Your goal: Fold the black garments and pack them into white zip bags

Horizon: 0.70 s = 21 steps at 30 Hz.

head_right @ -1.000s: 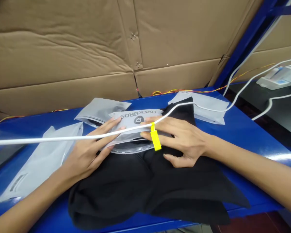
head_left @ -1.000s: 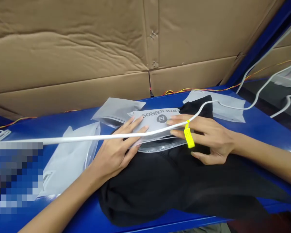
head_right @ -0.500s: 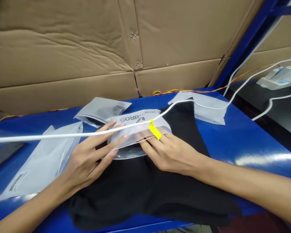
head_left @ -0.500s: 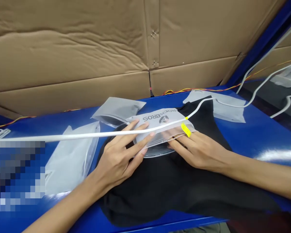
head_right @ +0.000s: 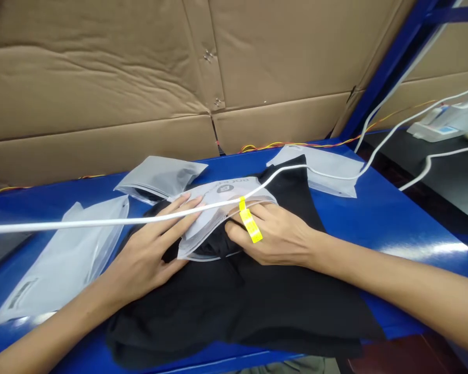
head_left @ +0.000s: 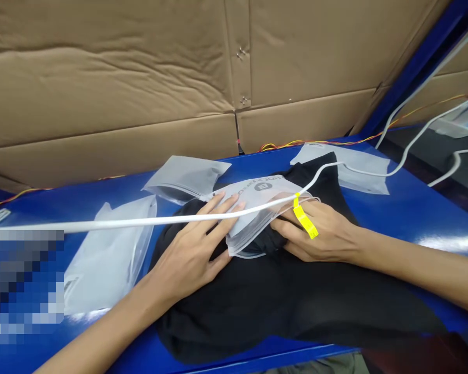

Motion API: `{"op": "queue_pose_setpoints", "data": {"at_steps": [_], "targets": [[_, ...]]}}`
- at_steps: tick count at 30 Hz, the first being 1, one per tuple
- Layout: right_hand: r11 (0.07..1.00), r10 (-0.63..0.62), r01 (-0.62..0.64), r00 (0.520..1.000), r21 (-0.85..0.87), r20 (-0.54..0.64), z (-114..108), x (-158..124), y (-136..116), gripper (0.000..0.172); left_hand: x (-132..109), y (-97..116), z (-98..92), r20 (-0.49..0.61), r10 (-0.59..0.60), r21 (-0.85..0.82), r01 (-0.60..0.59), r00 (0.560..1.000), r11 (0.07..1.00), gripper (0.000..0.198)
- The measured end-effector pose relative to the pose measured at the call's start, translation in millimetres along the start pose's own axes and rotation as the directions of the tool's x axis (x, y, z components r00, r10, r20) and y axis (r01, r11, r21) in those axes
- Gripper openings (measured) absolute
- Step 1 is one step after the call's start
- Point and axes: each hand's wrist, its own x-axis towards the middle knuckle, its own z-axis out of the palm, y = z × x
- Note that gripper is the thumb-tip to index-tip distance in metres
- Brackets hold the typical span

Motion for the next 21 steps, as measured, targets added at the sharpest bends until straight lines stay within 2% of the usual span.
{"op": "queue_pose_setpoints", "data": {"at_steps": [3, 5, 11, 14, 17, 19, 21], "targets": [[0.998, 0.045, -0.049, 0.995, 0.045, 0.088, -0.2, 0.5, -1.0, 0.022, -1.2, -2.9, 0.2, 0.015, -0.005, 0.0, 0.005, 1.0, 1.0, 0.08], [0.994, 0.045, -0.056, 0.993, 0.097, 0.107, 0.1, -2.3, 0.4, 0.019, -1.5, -3.9, 0.0, 0.009, -0.015, -0.005, 0.015, 1.0, 1.0, 0.081], [0.941, -0.012, -0.006, 0.999, 0.339, 0.053, 4.6, -21.6, 13.1, 0.023, 0.3, -4.7, 1.8, 0.036, 0.002, -0.025, -0.001, 0.999, 1.0, 0.069], [0.856, -0.07, 0.08, 0.997, 0.51, -0.04, 4.7, -23.5, 17.9, 0.017, -1.2, -7.2, 1.2, 0.045, -0.006, -0.008, 0.006, 0.999, 1.0, 0.06], [0.758, -0.144, 0.217, 0.975, 0.615, -0.167, 2.6, -18.6, 16.6, 0.022, -4.8, -13.5, -3.3, 0.015, -0.037, 0.015, 0.037, 0.999, 0.999, 0.053], [0.74, -0.153, 0.283, 0.954, 0.61, -0.258, 0.6, -15.9, 10.9, 0.022, -6.8, -18.7, -7.4, -0.048, -0.052, 0.042, 0.054, 0.997, 0.998, 0.054], [0.761, -0.151, 0.298, 0.945, 0.576, -0.29, -1.5, -16.9, 1.6, 0.022, -7.7, -22.7, -10.7, -0.131, -0.041, 0.068, 0.05, 0.991, 0.996, 0.057]]}}
